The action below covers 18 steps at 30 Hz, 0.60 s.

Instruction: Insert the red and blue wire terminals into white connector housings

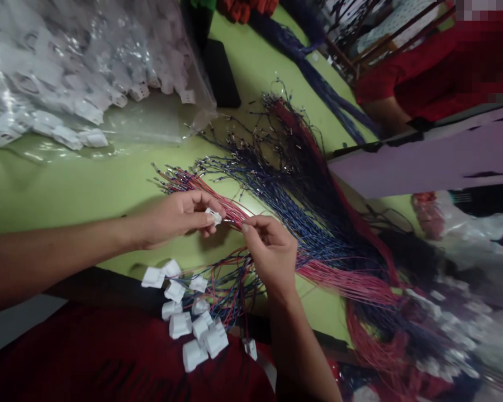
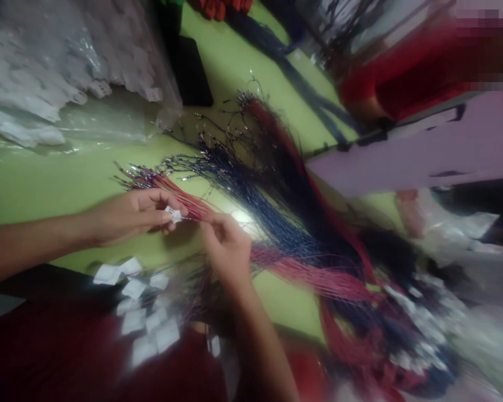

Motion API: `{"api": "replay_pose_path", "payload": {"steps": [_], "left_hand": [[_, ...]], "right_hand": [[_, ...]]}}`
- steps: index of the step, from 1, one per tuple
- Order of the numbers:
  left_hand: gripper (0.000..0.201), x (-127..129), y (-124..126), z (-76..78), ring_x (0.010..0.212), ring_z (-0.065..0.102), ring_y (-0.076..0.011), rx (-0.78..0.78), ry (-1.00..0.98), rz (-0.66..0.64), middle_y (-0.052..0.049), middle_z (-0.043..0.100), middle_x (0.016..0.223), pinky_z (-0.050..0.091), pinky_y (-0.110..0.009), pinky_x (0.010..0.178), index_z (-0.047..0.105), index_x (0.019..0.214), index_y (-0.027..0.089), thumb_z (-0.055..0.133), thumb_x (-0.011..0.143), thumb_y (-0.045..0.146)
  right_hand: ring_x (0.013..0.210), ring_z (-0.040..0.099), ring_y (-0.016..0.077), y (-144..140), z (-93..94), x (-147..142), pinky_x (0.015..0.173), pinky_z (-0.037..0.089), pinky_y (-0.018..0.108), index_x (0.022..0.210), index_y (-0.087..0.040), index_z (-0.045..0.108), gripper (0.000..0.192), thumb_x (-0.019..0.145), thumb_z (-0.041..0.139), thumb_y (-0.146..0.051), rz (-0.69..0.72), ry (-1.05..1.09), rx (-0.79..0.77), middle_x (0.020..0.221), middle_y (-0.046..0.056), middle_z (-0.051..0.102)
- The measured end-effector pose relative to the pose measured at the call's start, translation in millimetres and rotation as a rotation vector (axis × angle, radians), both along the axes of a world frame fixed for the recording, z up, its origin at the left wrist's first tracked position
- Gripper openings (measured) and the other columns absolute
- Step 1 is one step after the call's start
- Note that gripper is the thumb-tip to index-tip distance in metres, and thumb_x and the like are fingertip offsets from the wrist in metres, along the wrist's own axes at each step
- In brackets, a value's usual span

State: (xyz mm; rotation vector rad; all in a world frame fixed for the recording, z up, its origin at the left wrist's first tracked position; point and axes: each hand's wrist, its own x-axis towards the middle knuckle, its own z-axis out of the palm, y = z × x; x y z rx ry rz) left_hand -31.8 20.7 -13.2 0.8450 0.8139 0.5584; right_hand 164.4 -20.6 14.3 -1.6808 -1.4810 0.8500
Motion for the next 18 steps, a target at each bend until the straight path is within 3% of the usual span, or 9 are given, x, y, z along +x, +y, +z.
{"api": "replay_pose_path", "payload": {"steps": [10, 18], "left_hand": [[0.021, 0.1, -1.1, -0.9, 0.07, 0.06, -0.0118, -0.062, -0.03, 0.039, -0.001, 0.067, 0.081, 0.043, -0.027, 0.063, 0.059, 0.093, 0.017, 0.071, 0.08, 0.027], [0.016, 2.0, 0.5, -1.4, 0.065, 0.062, -0.0101, -0.11, -0.058, 0.028, 0.001, 0.068, 0.073, 0.045, -0.024, 0.061, 0.059, 0.092, 0.016, 0.07, 0.082, 0.021]], "right_hand": [[0.065, 0.063, 0.0125, -9.8, 2.8, -6.9, 0.063, 0.052, 0.026, 0.08, -0.022, 0.067, 0.01, 0.085, 0.06, -0.017, 0.138, -0.172, 0.155, 0.074, 0.0, 0.07], [0.071, 0.066, 0.0144, -10.8, -6.8, -11.4, 0.068, 0.052, 0.028, 0.085, -0.022, 0.065, 0.012, 0.088, 0.054, -0.017, 0.183, -0.232, 0.165, 0.081, 0.002, 0.07]]}}
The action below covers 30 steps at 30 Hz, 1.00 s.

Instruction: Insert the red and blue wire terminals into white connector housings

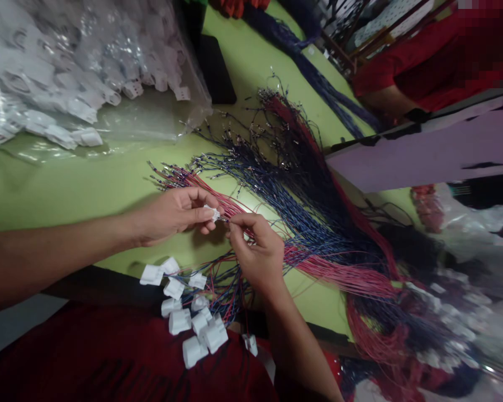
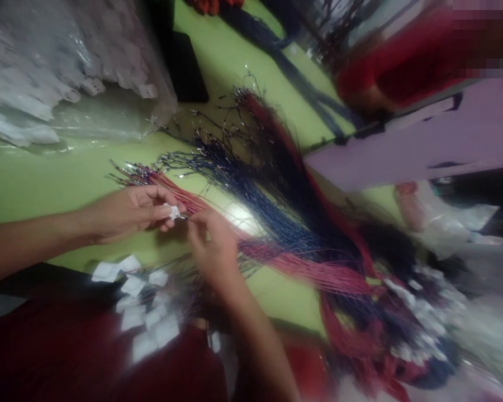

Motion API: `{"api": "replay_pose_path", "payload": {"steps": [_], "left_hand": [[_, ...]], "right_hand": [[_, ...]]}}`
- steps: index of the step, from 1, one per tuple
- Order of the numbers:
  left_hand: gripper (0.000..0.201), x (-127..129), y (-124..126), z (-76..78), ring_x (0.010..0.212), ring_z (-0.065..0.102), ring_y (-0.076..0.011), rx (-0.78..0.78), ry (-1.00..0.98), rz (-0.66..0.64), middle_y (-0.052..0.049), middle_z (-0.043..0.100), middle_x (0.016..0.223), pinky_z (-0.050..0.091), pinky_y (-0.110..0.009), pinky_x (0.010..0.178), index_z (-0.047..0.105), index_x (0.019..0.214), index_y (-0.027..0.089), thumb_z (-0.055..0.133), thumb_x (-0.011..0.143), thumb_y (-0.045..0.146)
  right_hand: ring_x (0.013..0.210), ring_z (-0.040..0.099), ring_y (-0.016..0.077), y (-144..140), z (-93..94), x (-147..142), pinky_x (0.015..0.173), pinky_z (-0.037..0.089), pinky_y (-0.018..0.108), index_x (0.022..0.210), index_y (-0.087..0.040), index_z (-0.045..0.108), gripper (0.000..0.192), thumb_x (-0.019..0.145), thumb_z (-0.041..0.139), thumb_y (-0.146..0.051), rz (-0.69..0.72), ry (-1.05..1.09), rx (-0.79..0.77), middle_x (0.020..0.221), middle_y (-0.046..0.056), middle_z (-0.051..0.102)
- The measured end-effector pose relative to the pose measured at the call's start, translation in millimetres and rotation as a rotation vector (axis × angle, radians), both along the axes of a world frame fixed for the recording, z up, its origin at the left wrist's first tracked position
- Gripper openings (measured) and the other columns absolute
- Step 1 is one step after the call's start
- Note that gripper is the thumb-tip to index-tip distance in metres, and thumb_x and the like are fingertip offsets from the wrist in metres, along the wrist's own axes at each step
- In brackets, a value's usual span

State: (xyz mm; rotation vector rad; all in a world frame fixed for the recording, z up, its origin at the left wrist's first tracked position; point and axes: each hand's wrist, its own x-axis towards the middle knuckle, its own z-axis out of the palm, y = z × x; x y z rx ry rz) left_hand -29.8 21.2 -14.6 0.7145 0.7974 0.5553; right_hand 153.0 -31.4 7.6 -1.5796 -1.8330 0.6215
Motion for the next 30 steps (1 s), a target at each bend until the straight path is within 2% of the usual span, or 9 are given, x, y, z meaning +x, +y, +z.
{"api": "replay_pose_path", "payload": {"steps": [5, 13, 15, 17, 19, 23, 26, 28, 30], "left_hand": [[0.012, 1.8, -0.7, 0.4, 0.062, 0.061, -0.0095, 0.06, -0.008, -0.009, 0.003, 0.066, 0.066, 0.047, -0.024, 0.062, 0.059, 0.087, 0.017, 0.069, 0.081, 0.02], [0.014, 3.1, -4.5, 1.6, 0.059, 0.06, -0.0094, 0.104, 0.052, 0.004, 0.003, 0.067, 0.064, 0.045, -0.022, 0.055, 0.061, 0.085, 0.017, 0.071, 0.078, 0.024], [0.015, 2.5, -4.7, 3.2, 0.058, 0.06, -0.0093, 0.117, 0.072, -0.003, 0.002, 0.067, 0.065, 0.042, -0.021, 0.052, 0.062, 0.086, 0.017, 0.072, 0.078, 0.026], [0.016, 1.3, -4.1, 5.3, 0.056, 0.059, -0.0095, 0.144, 0.111, -0.045, 0.002, 0.067, 0.064, 0.037, -0.02, 0.047, 0.064, 0.087, 0.017, 0.071, 0.079, 0.029], [0.017, 0.3, -3.2, 6.7, 0.055, 0.058, -0.0099, 0.175, 0.134, -0.097, 0.001, 0.066, 0.062, 0.036, -0.021, 0.046, 0.065, 0.086, 0.017, 0.071, 0.079, 0.031], [0.016, -0.5, -0.9, 5.9, 0.057, 0.058, -0.0105, 0.175, 0.103, -0.119, 0.002, 0.064, 0.061, 0.042, -0.023, 0.051, 0.064, 0.083, 0.018, 0.07, 0.078, 0.031], [0.013, -0.5, 1.1, 4.7, 0.058, 0.058, -0.0108, 0.153, 0.084, -0.116, 0.002, 0.064, 0.063, 0.043, -0.023, 0.052, 0.063, 0.083, 0.018, 0.068, 0.079, 0.029], [0.012, -0.1, 2.2, 4.9, 0.058, 0.058, -0.0113, 0.132, 0.085, -0.113, 0.001, 0.064, 0.064, 0.044, -0.024, 0.054, 0.063, 0.085, 0.017, 0.066, 0.081, 0.027], [0.017, 0.9, 2.3, 5.6, 0.059, 0.059, -0.0118, 0.107, 0.09, -0.105, 0.0, 0.066, 0.068, 0.044, -0.025, 0.054, 0.063, 0.096, 0.016, 0.066, 0.082, 0.025]], "right_hand": [[0.07, 0.065, 0.017, 1.8, -5.2, -7.4, 0.069, 0.051, 0.031, 0.078, -0.024, 0.066, 0.016, 0.088, 0.055, -0.018, 0.062, -0.076, 0.028, 0.075, 0.003, 0.071], [0.067, 0.064, 0.0161, -4.5, -3.9, -6.8, 0.066, 0.049, 0.03, 0.081, -0.022, 0.066, 0.014, 0.089, 0.054, -0.02, 0.037, -0.109, 0.018, 0.075, 0.003, 0.071], [0.067, 0.064, 0.0155, 3.8, 0.1, 2.4, 0.066, 0.049, 0.029, 0.082, -0.021, 0.067, 0.015, 0.09, 0.054, -0.023, 0.091, -0.065, -0.052, 0.074, 0.002, 0.071], [0.069, 0.063, 0.016, 20.6, 1.1, 17.8, 0.068, 0.049, 0.029, 0.081, -0.021, 0.067, 0.017, 0.09, 0.054, -0.025, 0.027, -0.078, -0.063, 0.074, 0.002, 0.07], [0.075, 0.063, 0.0194, 42.0, -3.7, 36.0, 0.073, 0.049, 0.033, 0.078, -0.02, 0.067, 0.015, 0.087, 0.055, -0.023, -0.135, -0.23, 0.026, 0.077, 0.005, 0.069], [0.082, 0.061, 0.0241, 69.5, -19.7, 67.5, 0.078, 0.047, 0.039, 0.07, -0.02, 0.063, 0.014, 0.077, 0.055, -0.013, -0.102, -0.482, 0.103, 0.078, 0.008, 0.067], [0.072, 0.06, 0.0189, 65.3, -15.6, 81.3, 0.069, 0.048, 0.033, 0.077, -0.021, 0.063, 0.01, 0.08, 0.055, -0.016, -0.191, -0.275, 0.167, 0.075, 0.003, 0.066], [0.063, 0.058, 0.0157, 56.7, -1.8, 81.7, 0.061, 0.046, 0.029, 0.081, -0.021, 0.063, 0.005, 0.08, 0.059, -0.02, -0.286, -0.116, 0.159, 0.071, 0.0, 0.064], [0.061, 0.057, 0.014, 48.5, 16.0, 70.0, 0.06, 0.046, 0.028, 0.084, -0.021, 0.065, 0.005, 0.08, 0.063, -0.022, -0.288, -0.055, 0.145, 0.072, 0.0, 0.065]]}}
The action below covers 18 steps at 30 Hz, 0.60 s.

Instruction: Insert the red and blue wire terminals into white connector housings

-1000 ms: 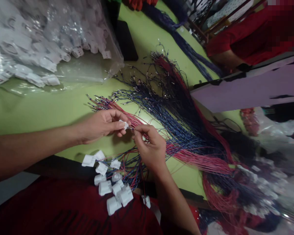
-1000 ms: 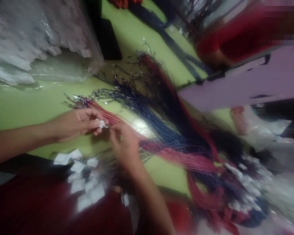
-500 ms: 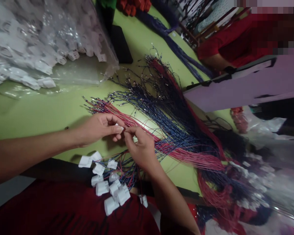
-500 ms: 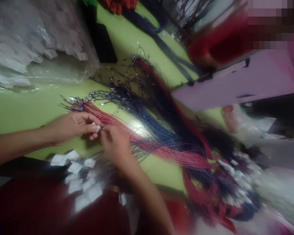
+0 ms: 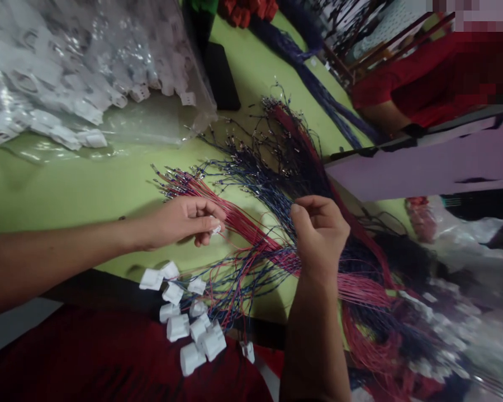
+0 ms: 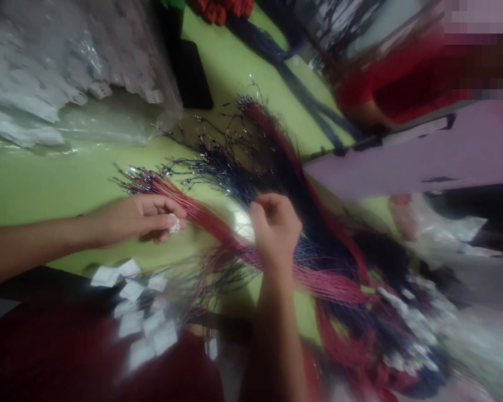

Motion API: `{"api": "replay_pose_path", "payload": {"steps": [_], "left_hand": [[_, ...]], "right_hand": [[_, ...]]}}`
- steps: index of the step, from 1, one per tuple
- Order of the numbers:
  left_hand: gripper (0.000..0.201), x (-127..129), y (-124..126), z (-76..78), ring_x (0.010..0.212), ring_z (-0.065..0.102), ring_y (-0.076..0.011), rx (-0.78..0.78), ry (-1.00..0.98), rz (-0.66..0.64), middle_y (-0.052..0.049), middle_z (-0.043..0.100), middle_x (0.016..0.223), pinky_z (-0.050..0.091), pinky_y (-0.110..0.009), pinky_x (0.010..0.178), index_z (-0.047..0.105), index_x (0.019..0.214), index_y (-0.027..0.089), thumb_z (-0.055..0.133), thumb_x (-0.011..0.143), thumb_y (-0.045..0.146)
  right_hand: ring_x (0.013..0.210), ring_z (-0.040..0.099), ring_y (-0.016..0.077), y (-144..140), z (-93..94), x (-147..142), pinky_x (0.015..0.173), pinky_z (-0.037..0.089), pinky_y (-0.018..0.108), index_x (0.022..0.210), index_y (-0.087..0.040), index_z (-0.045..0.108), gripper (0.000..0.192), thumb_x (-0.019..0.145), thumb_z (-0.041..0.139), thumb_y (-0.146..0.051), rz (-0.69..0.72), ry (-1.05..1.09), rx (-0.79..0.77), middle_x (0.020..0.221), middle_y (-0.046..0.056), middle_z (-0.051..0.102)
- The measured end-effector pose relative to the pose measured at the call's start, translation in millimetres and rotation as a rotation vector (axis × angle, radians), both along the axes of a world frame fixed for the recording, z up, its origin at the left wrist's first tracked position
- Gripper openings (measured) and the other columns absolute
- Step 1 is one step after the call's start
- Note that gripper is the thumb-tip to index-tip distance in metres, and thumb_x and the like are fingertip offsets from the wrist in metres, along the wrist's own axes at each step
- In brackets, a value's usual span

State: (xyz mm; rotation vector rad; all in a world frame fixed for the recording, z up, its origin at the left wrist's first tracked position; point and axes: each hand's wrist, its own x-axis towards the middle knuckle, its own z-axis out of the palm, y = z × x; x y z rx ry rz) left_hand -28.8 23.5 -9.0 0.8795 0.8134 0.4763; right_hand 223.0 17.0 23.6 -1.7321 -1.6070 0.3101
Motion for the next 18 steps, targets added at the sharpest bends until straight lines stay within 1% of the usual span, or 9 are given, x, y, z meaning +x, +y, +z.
{"api": "replay_pose_path", "payload": {"steps": [3, 5, 7, 8, 10, 12, 14, 16, 18], "left_hand": [[0.037, 2.2, -1.9, 0.2, 0.057, 0.059, -0.0112, -0.031, -0.025, 0.023, 0.001, 0.067, 0.076, 0.044, -0.025, 0.054, 0.057, 0.115, 0.017, 0.067, 0.08, 0.023], [0.036, 2.7, -3.2, -0.5, 0.056, 0.059, -0.0107, -0.023, -0.046, 0.032, 0.004, 0.065, 0.073, 0.044, -0.024, 0.055, 0.056, 0.113, 0.019, 0.067, 0.08, 0.024], [0.027, 2.0, -3.4, -1.1, 0.056, 0.059, -0.0107, 0.001, -0.052, 0.032, 0.005, 0.062, 0.069, 0.044, -0.024, 0.056, 0.057, 0.105, 0.02, 0.066, 0.08, 0.024], [0.023, 1.2, -3.1, -1.2, 0.056, 0.059, -0.0109, 0.012, -0.05, 0.026, 0.006, 0.061, 0.067, 0.044, -0.024, 0.055, 0.057, 0.102, 0.02, 0.065, 0.081, 0.024], [0.018, -0.4, -1.6, -0.8, 0.054, 0.058, -0.0109, 0.02, -0.047, 0.007, 0.005, 0.061, 0.063, 0.042, -0.023, 0.053, 0.057, 0.099, 0.019, 0.063, 0.083, 0.022], [0.011, -1.6, 0.4, 0.2, 0.051, 0.055, -0.01, 0.017, -0.041, -0.006, 0.005, 0.061, 0.06, 0.04, -0.022, 0.05, 0.058, 0.095, 0.018, 0.061, 0.085, 0.02], [0.003, -1.8, 2.1, 1.5, 0.049, 0.052, -0.0087, 0.011, -0.029, -0.009, 0.005, 0.061, 0.058, 0.037, -0.021, 0.048, 0.058, 0.089, 0.018, 0.059, 0.086, 0.019], [0.002, -1.1, 2.6, 3.2, 0.047, 0.05, -0.0076, 0.0, -0.018, -0.001, 0.005, 0.061, 0.057, 0.036, -0.021, 0.046, 0.059, 0.084, 0.017, 0.059, 0.086, 0.018], [0.004, 0.0, 2.3, 4.8, 0.047, 0.049, -0.0069, -0.012, -0.017, 0.015, 0.005, 0.06, 0.056, 0.034, -0.02, 0.045, 0.061, 0.082, 0.016, 0.06, 0.086, 0.017]], "right_hand": [[0.065, 0.059, 0.0131, -5.8, 19.4, -39.5, 0.064, 0.048, 0.028, 0.087, -0.022, 0.069, 0.008, 0.082, 0.062, -0.022, 0.216, -0.025, -0.045, 0.078, 0.0, 0.068], [0.074, 0.063, 0.0138, -4.2, 21.1, -68.1, 0.07, 0.051, 0.029, 0.089, -0.023, 0.069, 0.012, 0.085, 0.058, -0.02, 0.401, 0.012, -0.109, 0.083, 0.0, 0.07], [0.076, 0.064, 0.0133, -1.4, 14.3, -86.6, 0.071, 0.052, 0.028, 0.091, -0.024, 0.068, 0.014, 0.086, 0.056, -0.021, 0.522, 0.129, -0.252, 0.085, -0.001, 0.07], [0.074, 0.063, 0.0128, -0.8, 9.1, -90.4, 0.07, 0.052, 0.028, 0.091, -0.024, 0.067, 0.013, 0.086, 0.056, -0.022, 0.525, 0.197, -0.32, 0.084, -0.001, 0.069], [0.069, 0.06, 0.0121, -1.8, -1.9, -88.7, 0.065, 0.051, 0.027, 0.093, -0.022, 0.064, 0.01, 0.084, 0.06, -0.025, 0.443, 0.331, -0.412, 0.079, -0.001, 0.065], [0.069, 0.059, 0.0124, -5.4, -10.1, -79.7, 0.064, 0.05, 0.026, 0.1, -0.022, 0.059, 0.02, 0.081, 0.064, -0.028, 0.375, 0.452, -0.452, 0.078, -0.002, 0.063], [0.07, 0.06, 0.0125, -10.4, -14.8, -70.3, 0.064, 0.05, 0.026, 0.103, -0.022, 0.055, 0.024, 0.083, 0.063, -0.031, 0.38, 0.559, -0.481, 0.08, -0.001, 0.063], [0.068, 0.06, 0.0123, -15.6, -18.2, -64.4, 0.065, 0.05, 0.027, 0.097, -0.022, 0.053, 0.015, 0.087, 0.058, -0.032, 0.378, 0.594, -0.482, 0.08, -0.001, 0.064], [0.067, 0.059, 0.013, -20.0, -21.9, -62.2, 0.065, 0.049, 0.028, 0.089, -0.022, 0.054, 0.01, 0.089, 0.056, -0.032, 0.319, 0.523, -0.44, 0.076, -0.001, 0.063]]}}
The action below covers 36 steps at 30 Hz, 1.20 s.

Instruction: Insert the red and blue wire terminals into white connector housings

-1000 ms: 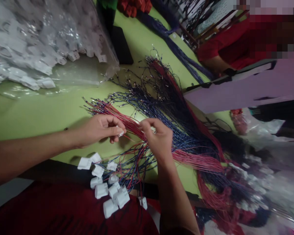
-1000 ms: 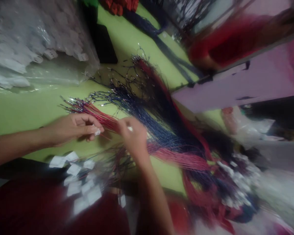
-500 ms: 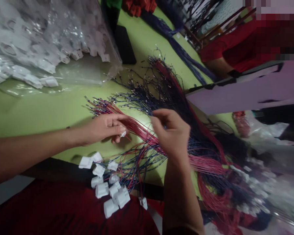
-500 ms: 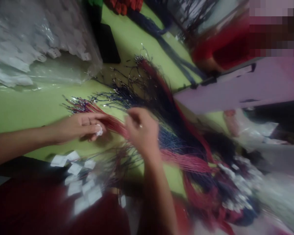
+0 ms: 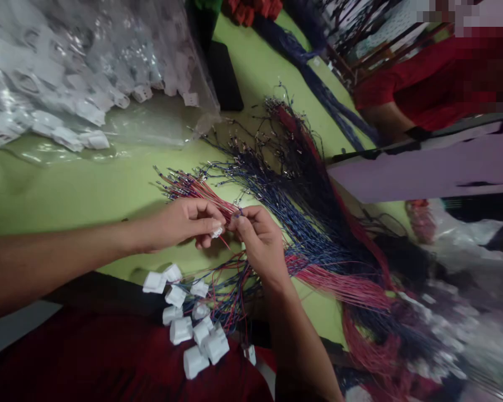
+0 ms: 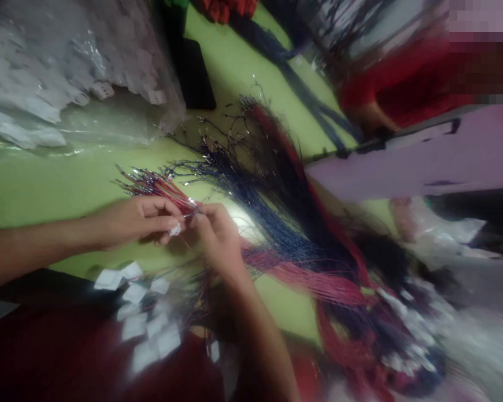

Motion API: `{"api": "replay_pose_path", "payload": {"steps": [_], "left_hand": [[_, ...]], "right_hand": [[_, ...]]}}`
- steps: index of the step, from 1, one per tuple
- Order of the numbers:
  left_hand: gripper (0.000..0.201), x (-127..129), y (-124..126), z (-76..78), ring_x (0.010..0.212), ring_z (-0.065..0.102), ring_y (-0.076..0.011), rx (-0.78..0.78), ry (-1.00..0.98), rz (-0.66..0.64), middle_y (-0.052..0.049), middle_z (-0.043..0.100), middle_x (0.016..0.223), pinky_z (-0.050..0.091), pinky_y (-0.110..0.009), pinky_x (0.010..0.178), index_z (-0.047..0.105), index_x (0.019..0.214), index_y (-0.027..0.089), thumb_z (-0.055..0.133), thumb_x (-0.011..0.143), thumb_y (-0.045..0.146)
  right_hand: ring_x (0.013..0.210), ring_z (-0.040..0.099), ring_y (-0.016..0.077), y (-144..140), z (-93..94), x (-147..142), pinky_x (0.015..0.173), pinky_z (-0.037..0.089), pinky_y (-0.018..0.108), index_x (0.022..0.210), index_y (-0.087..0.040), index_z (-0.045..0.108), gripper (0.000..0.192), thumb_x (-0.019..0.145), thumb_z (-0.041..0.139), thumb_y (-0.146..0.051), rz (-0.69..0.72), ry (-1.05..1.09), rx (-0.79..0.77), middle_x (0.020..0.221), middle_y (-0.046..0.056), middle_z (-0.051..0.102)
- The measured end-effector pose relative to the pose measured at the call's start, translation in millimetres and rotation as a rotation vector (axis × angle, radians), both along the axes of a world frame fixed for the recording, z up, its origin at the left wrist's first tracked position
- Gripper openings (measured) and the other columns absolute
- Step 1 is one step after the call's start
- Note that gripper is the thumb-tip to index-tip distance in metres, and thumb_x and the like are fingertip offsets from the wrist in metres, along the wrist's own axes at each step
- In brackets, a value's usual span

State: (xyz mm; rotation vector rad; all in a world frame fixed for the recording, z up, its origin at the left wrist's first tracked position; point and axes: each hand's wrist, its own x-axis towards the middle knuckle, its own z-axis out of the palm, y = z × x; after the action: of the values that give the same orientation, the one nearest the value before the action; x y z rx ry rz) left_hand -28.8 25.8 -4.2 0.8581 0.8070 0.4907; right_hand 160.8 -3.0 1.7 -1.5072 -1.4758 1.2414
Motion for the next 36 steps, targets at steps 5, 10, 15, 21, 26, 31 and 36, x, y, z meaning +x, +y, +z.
{"api": "replay_pose_path", "payload": {"steps": [5, 10, 15, 21, 26, 31, 36], "left_hand": [[0.004, 2.0, -2.2, 0.4, 0.046, 0.049, -0.0067, -0.015, -0.008, 0.026, 0.006, 0.059, 0.053, 0.032, -0.018, 0.044, 0.062, 0.084, 0.017, 0.06, 0.087, 0.017], [0.014, 0.5, -4.3, -2.9, 0.043, 0.046, -0.0062, 0.02, 0.024, -0.003, 0.005, 0.059, 0.052, 0.029, -0.019, 0.043, 0.061, 0.079, 0.017, 0.057, 0.091, 0.024], [0.018, -3.2, -3.4, -4.5, 0.045, 0.048, -0.0065, -0.08, -0.01, 0.013, 0.004, 0.058, 0.056, 0.031, -0.019, 0.044, 0.059, 0.075, 0.017, 0.059, 0.089, 0.028], [0.013, -3.3, -2.4, -6.7, 0.049, 0.048, -0.0057, -0.096, -0.135, 0.026, 0.004, 0.058, 0.061, 0.034, -0.018, 0.045, 0.069, 0.082, 0.015, 0.064, 0.085, 0.027], [0.005, 1.7, -4.4, -5.0, 0.047, 0.049, -0.0065, -0.056, -0.006, 0.094, 0.005, 0.059, 0.056, 0.035, -0.018, 0.044, 0.069, 0.084, 0.017, 0.065, 0.082, 0.016], [0.007, 2.9, -6.0, -4.4, 0.048, 0.052, -0.0077, 0.0, 0.003, 0.078, 0.006, 0.058, 0.053, 0.039, -0.019, 0.046, 0.069, 0.086, 0.017, 0.069, 0.079, 0.018], [0.016, 2.0, -5.9, -5.2, 0.052, 0.055, -0.0072, 0.02, -0.067, 0.07, 0.004, 0.064, 0.063, 0.039, -0.019, 0.047, 0.068, 0.095, 0.017, 0.069, 0.079, 0.019]], "right_hand": [[0.068, 0.059, 0.015, -8.0, -5.6, -1.3, 0.066, 0.048, 0.029, 0.084, -0.022, 0.06, 0.004, 0.086, 0.058, -0.025, -0.059, -0.285, 0.164, 0.074, 0.0, 0.064], [0.065, 0.06, 0.0137, -14.4, 0.7, -2.6, 0.06, 0.046, 0.027, 0.086, -0.022, 0.059, 0.003, 0.087, 0.057, -0.024, -0.033, -0.234, 0.142, 0.074, 0.0, 0.065], [0.062, 0.054, 0.0116, -14.2, 10.1, 0.0, 0.058, 0.043, 0.026, 0.079, -0.022, 0.057, 0.01, 0.088, 0.059, -0.027, 0.142, -0.105, 0.023, 0.066, -0.003, 0.06], [0.063, 0.051, 0.0121, -10.1, 14.4, 1.5, 0.057, 0.039, 0.025, 0.073, -0.021, 0.056, 0.012, 0.085, 0.058, -0.021, 0.16, -0.242, 0.012, 0.064, -0.002, 0.056], [0.06, 0.051, 0.0104, -10.7, 15.6, -2.5, 0.054, 0.039, 0.024, 0.077, -0.02, 0.058, 0.006, 0.082, 0.061, -0.023, 0.077, -0.157, -0.016, 0.067, -0.002, 0.059], [0.052, 0.044, 0.007, -10.0, 18.1, -7.9, 0.052, 0.038, 0.022, 0.074, -0.02, 0.058, 0.007, 0.078, 0.063, -0.022, -0.014, -0.039, -0.031, 0.06, -0.006, 0.053], [0.049, 0.043, 0.0068, -9.6, 18.3, -6.3, 0.05, 0.037, 0.022, 0.069, -0.02, 0.057, 0.008, 0.076, 0.06, -0.023, -0.051, -0.001, -0.101, 0.057, -0.006, 0.055]]}}
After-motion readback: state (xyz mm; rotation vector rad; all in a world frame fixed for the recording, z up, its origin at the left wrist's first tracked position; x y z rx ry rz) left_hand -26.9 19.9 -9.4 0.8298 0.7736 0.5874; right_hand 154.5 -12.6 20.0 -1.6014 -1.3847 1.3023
